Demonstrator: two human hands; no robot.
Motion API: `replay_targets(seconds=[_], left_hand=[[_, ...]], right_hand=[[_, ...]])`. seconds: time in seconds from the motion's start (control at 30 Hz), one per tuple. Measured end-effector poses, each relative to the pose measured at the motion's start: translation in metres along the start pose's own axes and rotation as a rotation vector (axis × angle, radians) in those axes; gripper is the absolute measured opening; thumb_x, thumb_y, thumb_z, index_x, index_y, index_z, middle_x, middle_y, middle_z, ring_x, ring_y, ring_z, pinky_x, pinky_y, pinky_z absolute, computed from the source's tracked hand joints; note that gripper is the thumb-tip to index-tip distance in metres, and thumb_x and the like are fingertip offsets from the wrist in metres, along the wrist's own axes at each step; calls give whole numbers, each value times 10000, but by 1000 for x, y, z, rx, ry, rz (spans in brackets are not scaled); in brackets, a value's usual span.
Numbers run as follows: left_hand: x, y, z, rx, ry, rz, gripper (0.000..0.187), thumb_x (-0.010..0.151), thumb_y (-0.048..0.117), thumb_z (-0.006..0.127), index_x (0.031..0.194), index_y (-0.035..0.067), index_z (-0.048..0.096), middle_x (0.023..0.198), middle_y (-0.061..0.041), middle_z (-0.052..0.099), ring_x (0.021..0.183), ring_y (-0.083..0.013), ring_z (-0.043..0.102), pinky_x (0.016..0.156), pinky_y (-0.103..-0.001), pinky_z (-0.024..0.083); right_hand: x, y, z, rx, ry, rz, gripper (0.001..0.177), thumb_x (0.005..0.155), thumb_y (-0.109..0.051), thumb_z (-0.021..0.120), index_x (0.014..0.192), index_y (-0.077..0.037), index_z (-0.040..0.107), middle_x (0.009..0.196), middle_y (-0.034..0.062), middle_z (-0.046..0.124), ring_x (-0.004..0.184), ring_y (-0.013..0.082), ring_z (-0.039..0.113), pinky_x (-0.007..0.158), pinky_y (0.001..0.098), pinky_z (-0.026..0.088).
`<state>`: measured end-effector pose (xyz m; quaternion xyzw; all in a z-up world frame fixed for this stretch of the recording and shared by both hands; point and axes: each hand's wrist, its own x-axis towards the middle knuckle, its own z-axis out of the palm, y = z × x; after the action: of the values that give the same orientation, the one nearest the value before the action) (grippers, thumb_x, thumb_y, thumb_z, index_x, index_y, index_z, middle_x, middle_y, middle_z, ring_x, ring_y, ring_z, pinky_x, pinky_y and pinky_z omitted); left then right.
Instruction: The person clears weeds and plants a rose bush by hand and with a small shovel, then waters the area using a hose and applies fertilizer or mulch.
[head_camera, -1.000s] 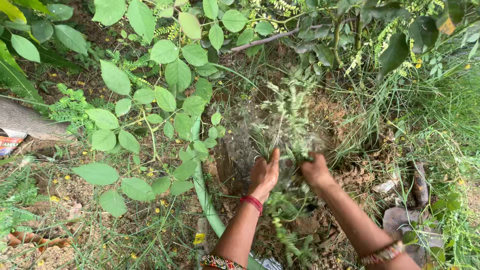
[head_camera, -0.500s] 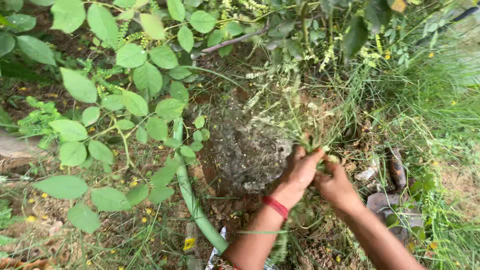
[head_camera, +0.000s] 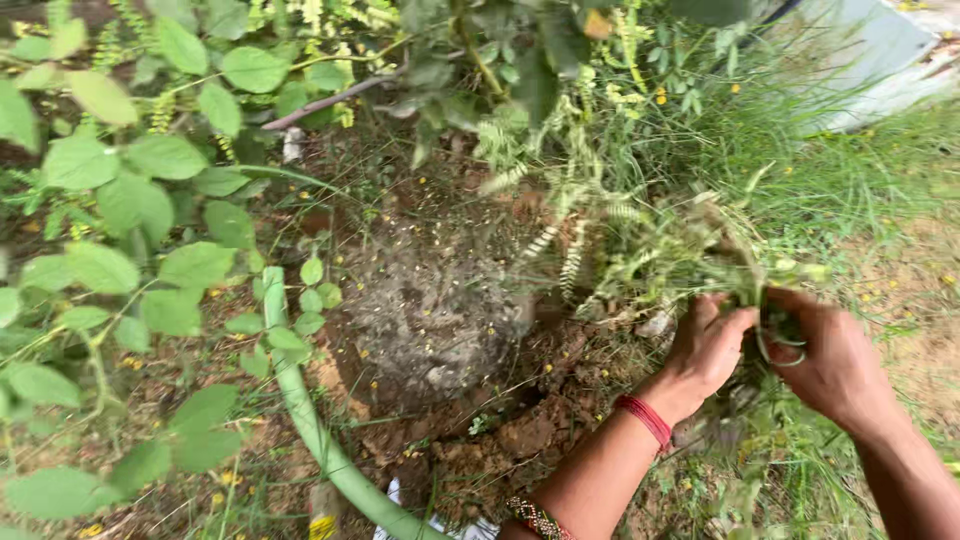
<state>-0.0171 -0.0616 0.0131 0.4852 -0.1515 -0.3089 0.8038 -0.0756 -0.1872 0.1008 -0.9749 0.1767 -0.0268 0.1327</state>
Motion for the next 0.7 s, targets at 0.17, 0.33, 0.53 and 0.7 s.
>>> replay_targets(seconds=[0.17,0.33,0.53,0.7], left_hand=[[1,-3,8,-17,-69,-17,752,988,347,577,1598,36,264,1579,-242,378,1387,-332,474,1073,-414,470],[8,-20,4,17,-96,-5,737,981,361,558,1576,-4,322,1577,-262,382,1381,-365,492,1078,-433,481],[2,-10,-38,355,104,61,620,981,296,599,1487,-32,451,1518,-240,492,1393,-332,504,1127,-379,425],[-30,17,-105,649,366,183,528,1036,261,666,1454,-30,525,1409,-260,599,1188,-312,622,964,-427,511]], right_hand=[[23,145,16,-168,210,161,391,937,-153,657,1324,-98,635,1047,189,733,913,299,717,824,420,556],[55,248,51,-334,304,234,281,976,-302,590,1153,-86,622,1054,146,673,936,325,663,809,513,528],[45,88,65,-785,-144,343,207,948,-318,676,1011,-127,726,1100,120,697,953,293,734,825,487,603],[14,-95,28,-839,-5,-87,363,1005,-266,463,1278,-344,689,1490,269,520,993,355,714,757,512,590]])
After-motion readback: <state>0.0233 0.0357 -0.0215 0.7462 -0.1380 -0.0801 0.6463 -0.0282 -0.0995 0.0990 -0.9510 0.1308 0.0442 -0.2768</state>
